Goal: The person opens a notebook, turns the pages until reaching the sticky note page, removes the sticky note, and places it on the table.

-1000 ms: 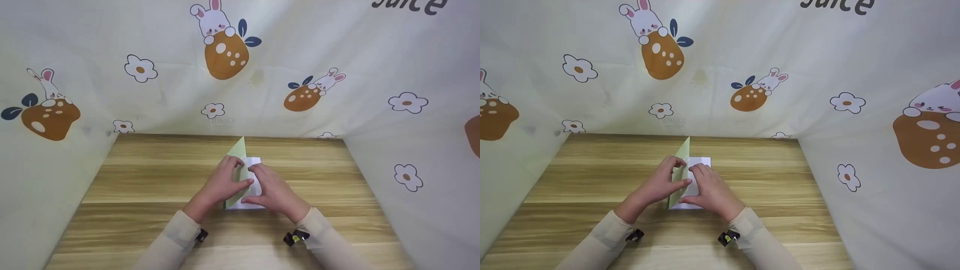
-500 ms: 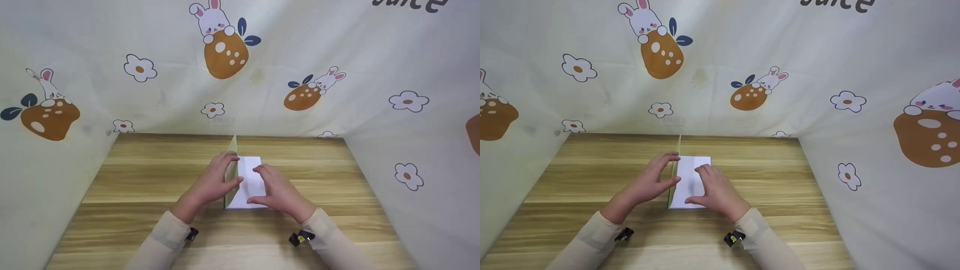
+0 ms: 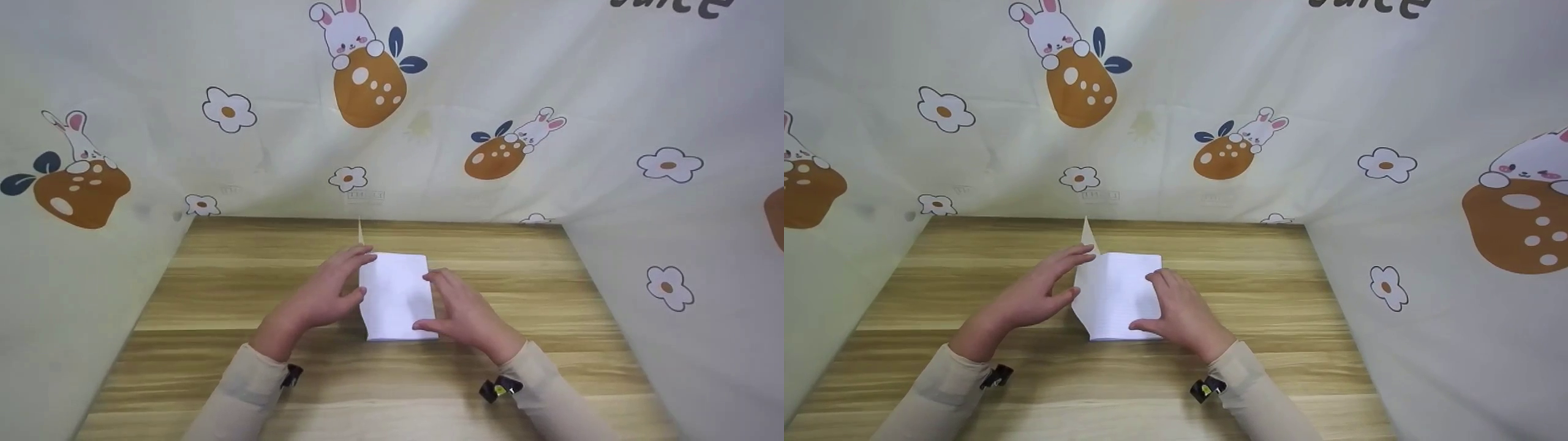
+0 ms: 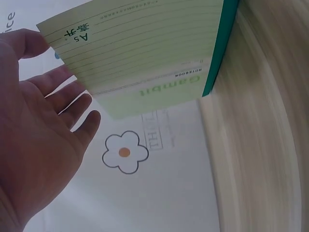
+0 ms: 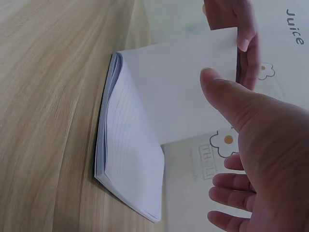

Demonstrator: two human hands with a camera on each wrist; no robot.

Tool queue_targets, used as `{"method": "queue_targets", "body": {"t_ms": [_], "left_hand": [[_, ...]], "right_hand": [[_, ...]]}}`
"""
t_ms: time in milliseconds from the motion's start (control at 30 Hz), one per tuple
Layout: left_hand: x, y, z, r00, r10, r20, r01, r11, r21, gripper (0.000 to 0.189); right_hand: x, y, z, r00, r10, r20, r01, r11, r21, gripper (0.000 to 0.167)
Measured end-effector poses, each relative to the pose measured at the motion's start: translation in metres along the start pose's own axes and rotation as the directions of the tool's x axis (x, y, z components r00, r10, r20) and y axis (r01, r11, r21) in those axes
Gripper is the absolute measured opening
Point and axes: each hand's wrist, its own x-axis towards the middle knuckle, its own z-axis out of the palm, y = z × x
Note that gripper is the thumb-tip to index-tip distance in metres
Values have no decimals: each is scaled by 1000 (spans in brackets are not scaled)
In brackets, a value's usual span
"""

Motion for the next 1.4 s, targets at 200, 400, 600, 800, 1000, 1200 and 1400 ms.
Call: {"method": "queue_targets", "body": {"t_ms": [200,400,600,800,1000,1200,1400], "left_hand": [[-8,-6,-9,1000,7,7,-7,1000,-15,62],[-17,-13,-17,999,-49,15,49,999,2,61],[-26,-19,-23,995,-98,17,98,995,14,59],[-33,-27,-24,991,-133,11,132,991,35,54],[-38,-36,-22,987,-157,18,155,986,68,52],[-41,-45,-16,978,-203,43,199,977,73,52],[-45,-54,-8,966,-245,79,238,967,90,51]], "right_hand": [[-2,4,0,999,29,14,-29,999,32,93],[-5,9,0,999,47,11,-47,998,42,89],[-9,14,-1,999,40,-10,-39,998,40,89],[-12,19,0,999,37,-29,-36,999,38,86],[-14,19,-1,998,54,-28,-53,998,42,85],[-16,19,-4,998,67,-17,-66,997,30,88],[-17,19,-2,996,87,-8,-87,995,40,87]]}}
